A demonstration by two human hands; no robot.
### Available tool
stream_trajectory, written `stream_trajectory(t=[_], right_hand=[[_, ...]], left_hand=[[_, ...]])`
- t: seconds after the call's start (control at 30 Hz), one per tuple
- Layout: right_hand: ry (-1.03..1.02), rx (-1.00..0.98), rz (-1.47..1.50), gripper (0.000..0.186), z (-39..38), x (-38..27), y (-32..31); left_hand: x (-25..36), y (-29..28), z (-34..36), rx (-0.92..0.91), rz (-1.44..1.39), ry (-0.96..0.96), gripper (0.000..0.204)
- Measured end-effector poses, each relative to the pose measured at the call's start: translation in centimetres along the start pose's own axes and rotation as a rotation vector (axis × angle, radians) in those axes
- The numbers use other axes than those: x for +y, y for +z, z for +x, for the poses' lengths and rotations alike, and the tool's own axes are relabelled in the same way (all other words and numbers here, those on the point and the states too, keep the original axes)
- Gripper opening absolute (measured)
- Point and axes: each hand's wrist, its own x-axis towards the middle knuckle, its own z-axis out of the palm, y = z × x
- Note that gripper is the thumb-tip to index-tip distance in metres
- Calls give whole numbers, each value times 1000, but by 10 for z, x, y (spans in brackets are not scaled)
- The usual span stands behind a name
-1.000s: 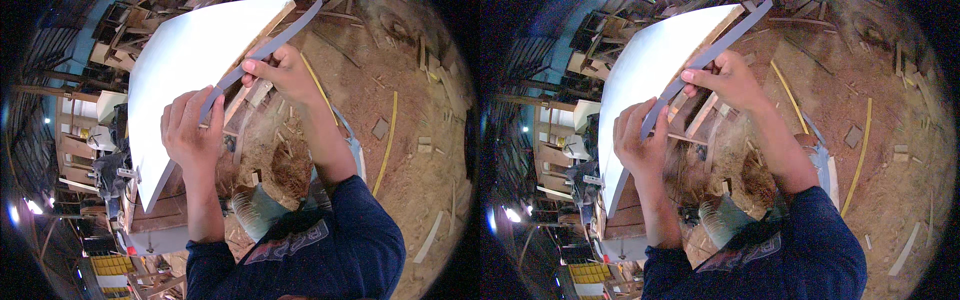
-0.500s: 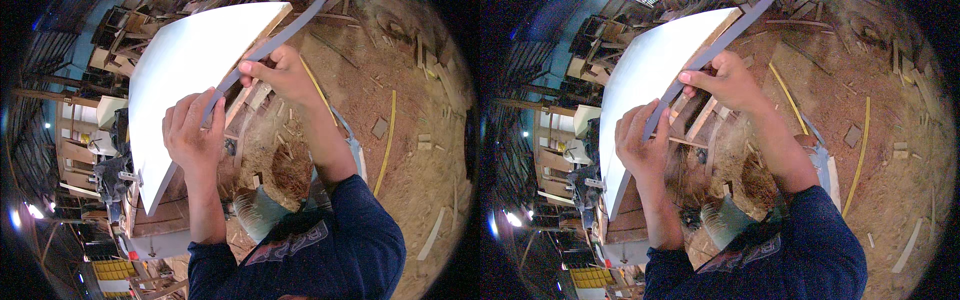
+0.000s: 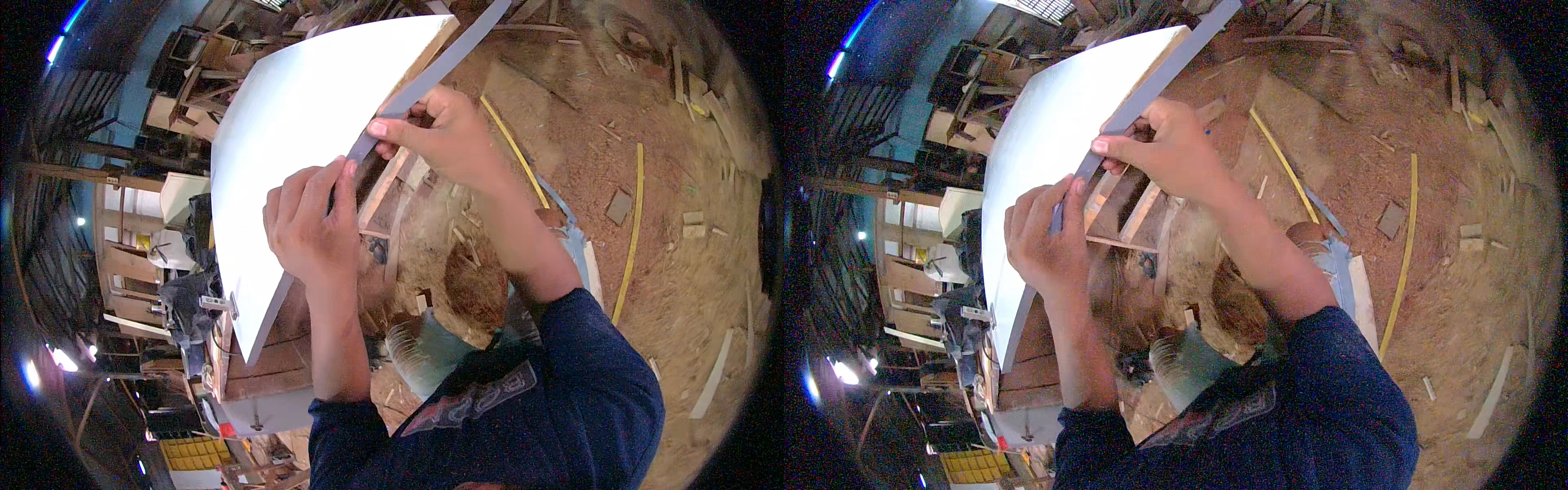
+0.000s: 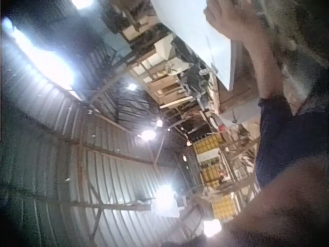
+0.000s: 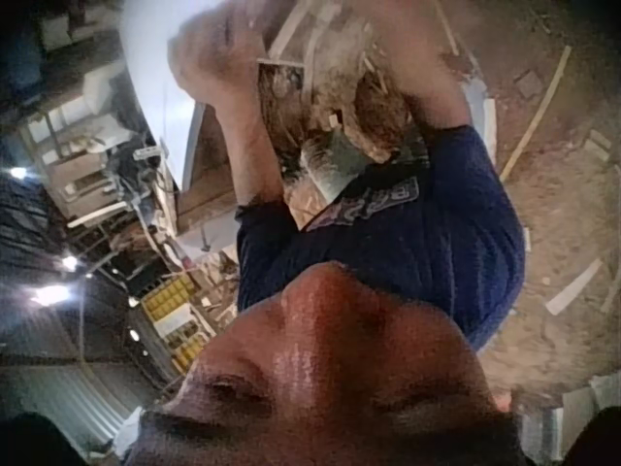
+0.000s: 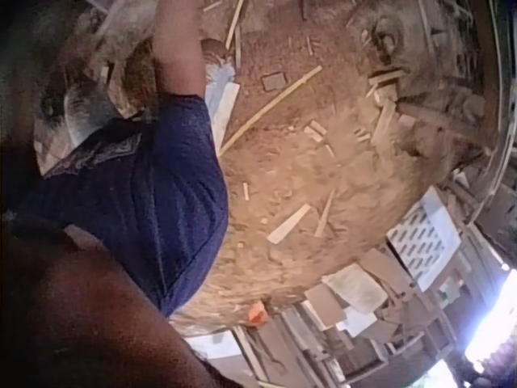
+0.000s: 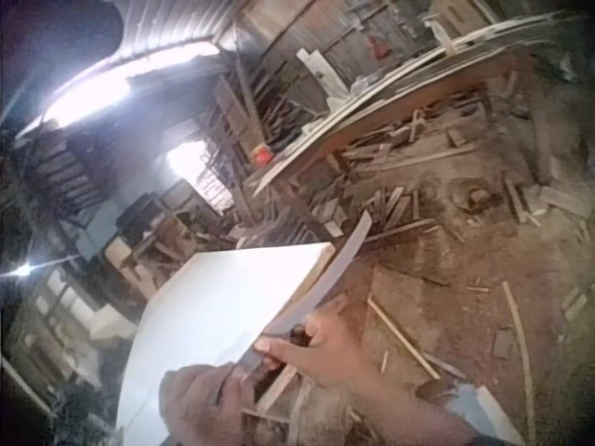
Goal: The person applies a strip of wood veneer to the edge of a board, trimming the strip to length with scissors and pressing it firmly into place along the edge by hand.
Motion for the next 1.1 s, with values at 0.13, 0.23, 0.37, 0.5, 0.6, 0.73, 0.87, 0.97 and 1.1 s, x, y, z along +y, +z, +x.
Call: stream_trajectory(t=[0.13, 0.23, 0.37, 0.5, 0.6, 0.73, 0.87, 0.97, 1.1], right_hand=[[-77, 153, -9, 24, 2, 7, -7], [-77, 342, 283, 21, 10, 12, -20], [-15, 301, 359, 21, 11, 18, -28], [-5, 311, 410, 22, 9, 17, -26], [-7, 317, 393, 22, 11, 19, -27], [-12, 340, 411, 21, 12, 19, -25], [25, 368, 415, 21, 12, 14, -21], [66, 410, 434, 22, 14, 12, -19], [73, 430, 449, 22, 13, 14, -20]], left_hand=[[2, 0, 1, 22, -18, 10, 12], [4, -2, 0, -24, 22, 31, 14], [0, -1, -2, -11, 43, 61, 15], [0, -6, 4, -23, 75, 95, 16], [0, -3, 2, -10, 57, 100, 16], [-1, -5, 2, -11, 54, 95, 17], [-1, -6, 1, -27, 32, 82, 21], [-4, -7, 1, -31, 20, 89, 29], [-4, -11, 1, -75, -25, 55, 39]])
